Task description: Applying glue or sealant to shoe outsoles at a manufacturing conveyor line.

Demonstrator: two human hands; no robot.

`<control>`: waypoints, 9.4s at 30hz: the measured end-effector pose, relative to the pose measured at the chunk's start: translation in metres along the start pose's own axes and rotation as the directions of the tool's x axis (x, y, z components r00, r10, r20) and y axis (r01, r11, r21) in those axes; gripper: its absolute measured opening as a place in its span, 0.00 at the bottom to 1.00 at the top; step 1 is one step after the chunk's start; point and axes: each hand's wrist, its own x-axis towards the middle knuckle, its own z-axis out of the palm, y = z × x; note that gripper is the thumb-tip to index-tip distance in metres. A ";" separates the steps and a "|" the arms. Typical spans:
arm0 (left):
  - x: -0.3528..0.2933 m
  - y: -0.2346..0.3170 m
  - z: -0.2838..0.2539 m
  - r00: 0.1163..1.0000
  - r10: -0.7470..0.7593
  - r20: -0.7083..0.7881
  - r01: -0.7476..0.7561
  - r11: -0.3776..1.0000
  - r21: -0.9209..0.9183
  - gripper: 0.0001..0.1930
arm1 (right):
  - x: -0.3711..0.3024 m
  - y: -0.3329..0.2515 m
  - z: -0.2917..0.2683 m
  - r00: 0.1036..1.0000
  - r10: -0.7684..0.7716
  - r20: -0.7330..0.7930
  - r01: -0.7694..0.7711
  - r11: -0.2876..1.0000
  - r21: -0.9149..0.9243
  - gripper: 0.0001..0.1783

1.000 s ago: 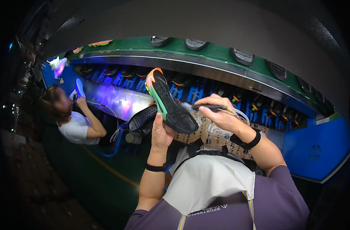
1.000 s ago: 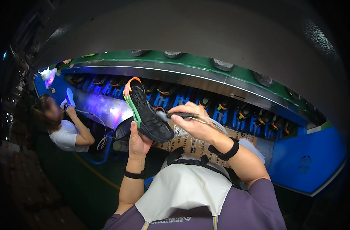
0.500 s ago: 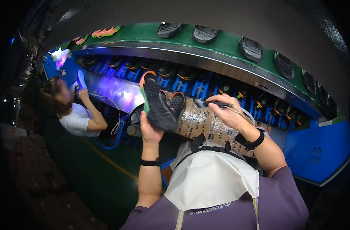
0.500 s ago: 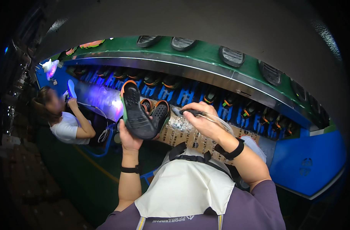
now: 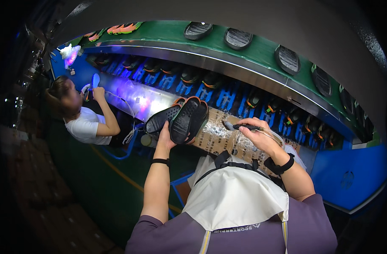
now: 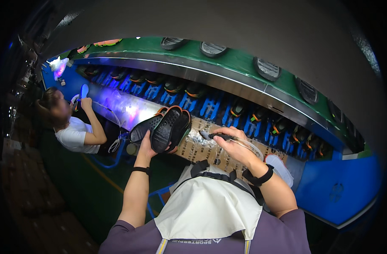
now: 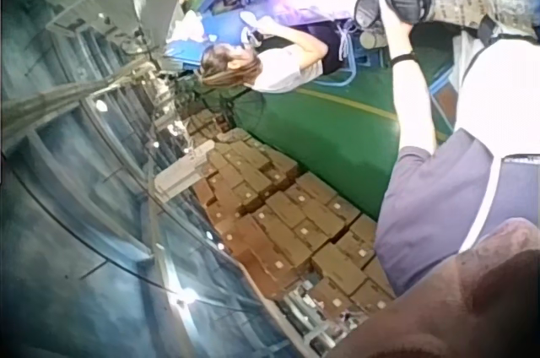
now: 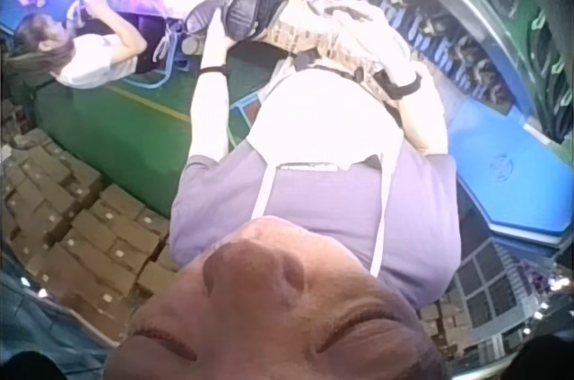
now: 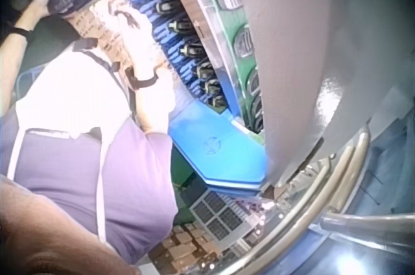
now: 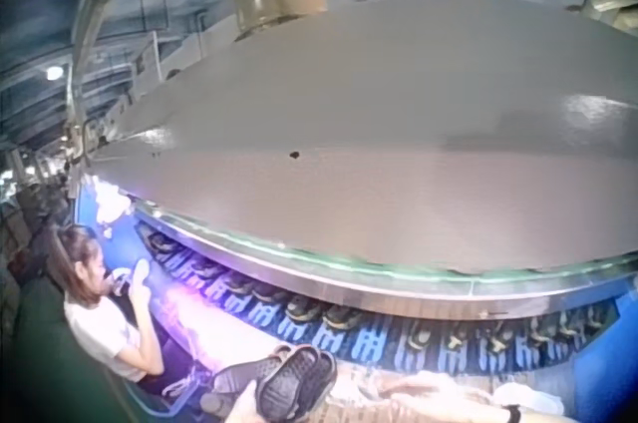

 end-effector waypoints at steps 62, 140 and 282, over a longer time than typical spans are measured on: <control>0.099 0.398 0.254 0.384 0.519 0.764 0.084 -0.843 0.531 0.08 | 0.012 -0.022 -0.015 0.940 0.310 -0.140 -0.305 0.951 0.055 0.17; -0.051 -0.023 0.205 0.752 0.534 0.386 -0.501 0.844 -0.191 0.44 | 0.032 -0.113 -0.019 0.814 -0.401 0.421 0.524 0.819 -0.233 0.11; -0.073 -0.048 0.220 0.817 0.389 0.426 -0.278 0.912 -0.300 0.30 | 0.106 -0.134 0.035 0.609 -0.739 -0.288 0.714 0.669 -0.207 0.17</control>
